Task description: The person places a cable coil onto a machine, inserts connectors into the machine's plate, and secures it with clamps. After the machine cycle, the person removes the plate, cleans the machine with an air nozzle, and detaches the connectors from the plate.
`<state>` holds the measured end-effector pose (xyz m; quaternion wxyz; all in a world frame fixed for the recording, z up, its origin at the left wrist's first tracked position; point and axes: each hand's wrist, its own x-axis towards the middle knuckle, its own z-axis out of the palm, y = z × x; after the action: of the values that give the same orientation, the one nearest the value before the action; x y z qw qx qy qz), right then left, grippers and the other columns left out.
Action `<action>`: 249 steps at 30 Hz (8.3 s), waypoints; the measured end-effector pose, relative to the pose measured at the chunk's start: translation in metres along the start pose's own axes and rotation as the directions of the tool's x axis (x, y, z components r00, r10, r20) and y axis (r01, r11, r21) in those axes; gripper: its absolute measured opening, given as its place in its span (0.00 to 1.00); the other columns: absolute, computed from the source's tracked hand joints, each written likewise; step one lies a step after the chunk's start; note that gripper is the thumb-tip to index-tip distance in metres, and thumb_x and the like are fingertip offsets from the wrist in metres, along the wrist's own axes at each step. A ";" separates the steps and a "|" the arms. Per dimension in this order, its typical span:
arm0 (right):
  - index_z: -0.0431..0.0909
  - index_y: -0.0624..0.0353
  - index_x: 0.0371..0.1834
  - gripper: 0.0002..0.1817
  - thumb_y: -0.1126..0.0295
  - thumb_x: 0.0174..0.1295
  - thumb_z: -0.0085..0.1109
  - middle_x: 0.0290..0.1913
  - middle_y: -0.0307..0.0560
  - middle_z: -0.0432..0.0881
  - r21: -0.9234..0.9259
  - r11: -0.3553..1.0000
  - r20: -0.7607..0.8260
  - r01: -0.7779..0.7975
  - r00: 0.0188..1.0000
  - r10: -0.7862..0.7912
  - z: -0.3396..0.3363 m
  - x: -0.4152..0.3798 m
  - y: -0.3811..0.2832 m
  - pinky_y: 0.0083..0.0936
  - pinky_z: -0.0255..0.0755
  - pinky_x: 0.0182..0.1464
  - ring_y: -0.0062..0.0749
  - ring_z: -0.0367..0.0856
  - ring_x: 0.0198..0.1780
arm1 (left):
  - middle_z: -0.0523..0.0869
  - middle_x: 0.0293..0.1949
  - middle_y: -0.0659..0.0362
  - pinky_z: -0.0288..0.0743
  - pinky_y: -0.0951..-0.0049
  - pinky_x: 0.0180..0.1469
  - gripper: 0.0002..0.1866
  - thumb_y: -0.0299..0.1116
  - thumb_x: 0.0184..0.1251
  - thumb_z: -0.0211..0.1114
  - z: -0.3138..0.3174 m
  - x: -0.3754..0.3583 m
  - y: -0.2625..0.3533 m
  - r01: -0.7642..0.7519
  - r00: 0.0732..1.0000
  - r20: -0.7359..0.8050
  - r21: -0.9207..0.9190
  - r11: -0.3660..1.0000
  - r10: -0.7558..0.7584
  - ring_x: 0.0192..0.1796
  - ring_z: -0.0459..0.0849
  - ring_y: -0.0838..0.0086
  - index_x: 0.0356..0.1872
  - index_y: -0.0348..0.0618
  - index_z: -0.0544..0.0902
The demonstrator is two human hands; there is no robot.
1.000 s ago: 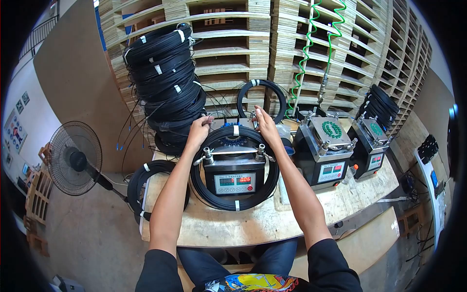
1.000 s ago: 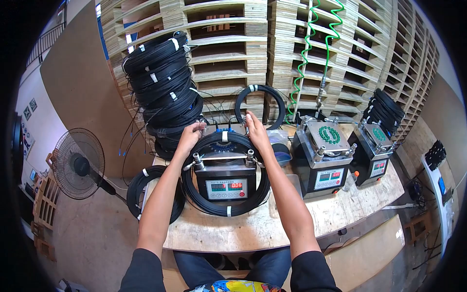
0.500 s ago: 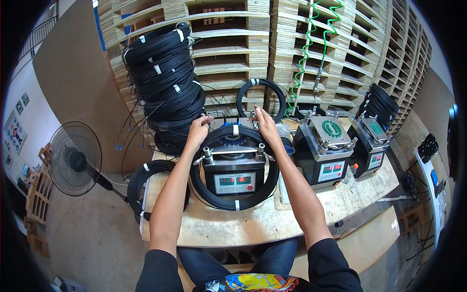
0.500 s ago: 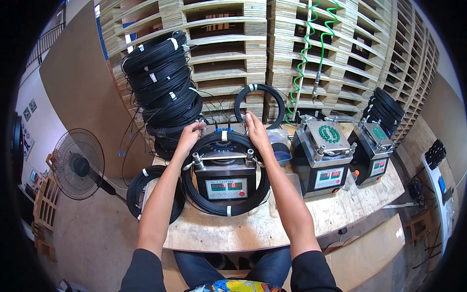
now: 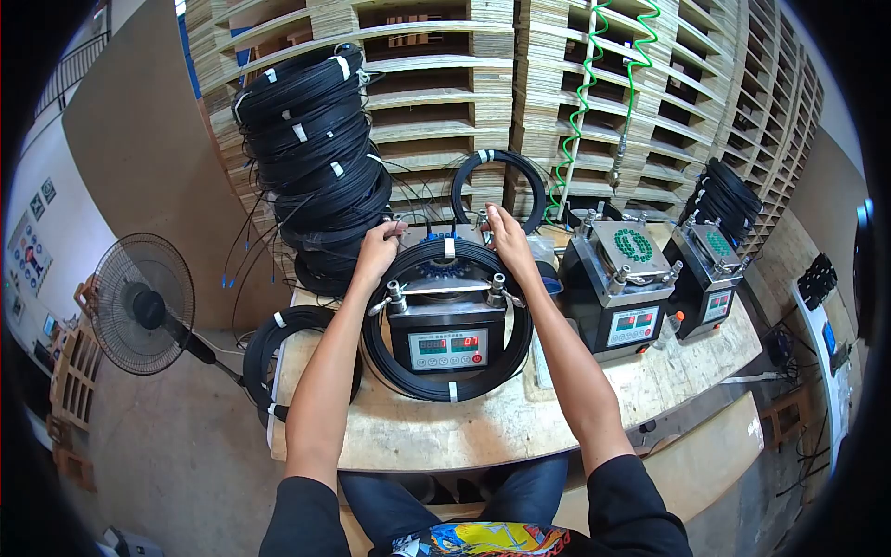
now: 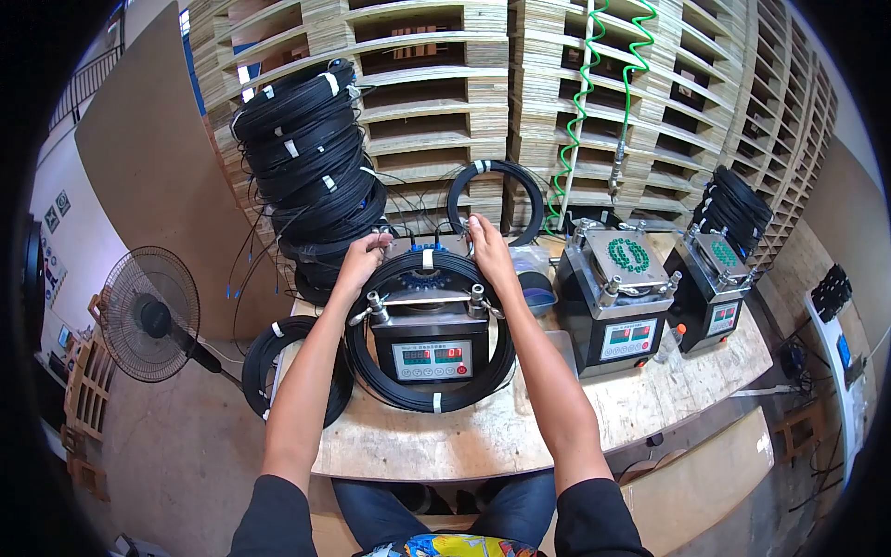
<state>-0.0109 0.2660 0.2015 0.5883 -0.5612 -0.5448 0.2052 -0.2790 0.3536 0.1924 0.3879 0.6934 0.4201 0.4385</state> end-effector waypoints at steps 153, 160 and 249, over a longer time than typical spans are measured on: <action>0.79 0.67 0.63 0.26 0.53 0.82 0.51 0.46 0.45 0.86 0.051 0.994 0.041 -0.095 0.995 0.093 -0.003 0.002 0.007 0.25 0.79 0.38 0.26 0.86 0.46 | 0.92 0.50 0.49 0.77 0.71 0.58 0.20 0.21 0.65 0.54 0.000 -0.003 0.005 0.065 0.998 -0.017 -0.014 0.998 -0.065 0.53 0.89 0.66 0.54 0.34 0.88; 0.79 0.66 0.62 0.26 0.52 0.82 0.50 0.45 0.45 0.85 0.043 0.995 0.036 -0.092 0.995 0.091 -0.003 0.001 0.004 0.25 0.79 0.38 0.26 0.86 0.46 | 0.92 0.49 0.49 0.78 0.70 0.58 0.20 0.20 0.65 0.54 -0.001 -0.004 0.006 0.055 0.998 -0.023 0.008 0.998 -0.054 0.53 0.89 0.67 0.54 0.34 0.88; 0.79 0.67 0.62 0.26 0.52 0.81 0.51 0.45 0.45 0.86 0.035 0.997 0.000 -0.066 0.998 0.067 -0.003 0.000 0.004 0.25 0.80 0.37 0.26 0.86 0.45 | 0.88 0.42 0.59 0.73 0.79 0.42 0.20 0.18 0.66 0.53 0.000 -0.003 0.003 0.011 1.000 -0.011 -0.022 1.000 -0.011 0.36 0.79 0.82 0.56 0.32 0.86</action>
<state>-0.0069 0.2657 0.1982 0.5911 -0.5688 -0.5219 0.2339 -0.2795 0.3497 0.1942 0.3956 0.6843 0.4211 0.4449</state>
